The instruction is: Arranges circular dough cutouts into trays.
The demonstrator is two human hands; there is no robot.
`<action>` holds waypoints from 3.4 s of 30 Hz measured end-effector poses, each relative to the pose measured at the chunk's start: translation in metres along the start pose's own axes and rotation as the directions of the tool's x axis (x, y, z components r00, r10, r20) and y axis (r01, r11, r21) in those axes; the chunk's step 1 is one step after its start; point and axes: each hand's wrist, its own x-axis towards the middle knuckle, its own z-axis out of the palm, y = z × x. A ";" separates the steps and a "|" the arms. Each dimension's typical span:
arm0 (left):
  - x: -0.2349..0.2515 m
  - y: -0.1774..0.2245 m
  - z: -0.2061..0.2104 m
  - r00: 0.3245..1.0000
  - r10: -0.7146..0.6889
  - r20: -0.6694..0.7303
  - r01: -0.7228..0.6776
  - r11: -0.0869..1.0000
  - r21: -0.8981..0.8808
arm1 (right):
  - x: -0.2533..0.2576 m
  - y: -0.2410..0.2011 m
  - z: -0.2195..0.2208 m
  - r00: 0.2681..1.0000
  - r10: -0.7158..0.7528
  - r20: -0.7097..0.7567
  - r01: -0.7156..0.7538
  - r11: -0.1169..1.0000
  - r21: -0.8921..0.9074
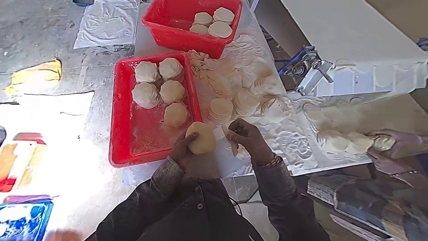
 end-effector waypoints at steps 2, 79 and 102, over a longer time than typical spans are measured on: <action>0.001 -0.001 0.001 1.000 -0.019 -0.002 0.019 1.000 0.000 | -0.005 -0.030 0.014 0.996 -0.089 0.022 0.085 0.986 0.145; 0.051 0.011 0.037 0.772 0.563 0.295 -0.627 0.600 0.497 | 0.096 -0.034 0.008 0.941 0.038 -0.337 -0.220 0.825 -0.521; 0.019 0.012 0.056 0.913 0.128 0.387 -0.271 0.899 0.343 | 0.016 0.001 0.004 0.988 0.062 -0.138 -0.001 0.914 0.405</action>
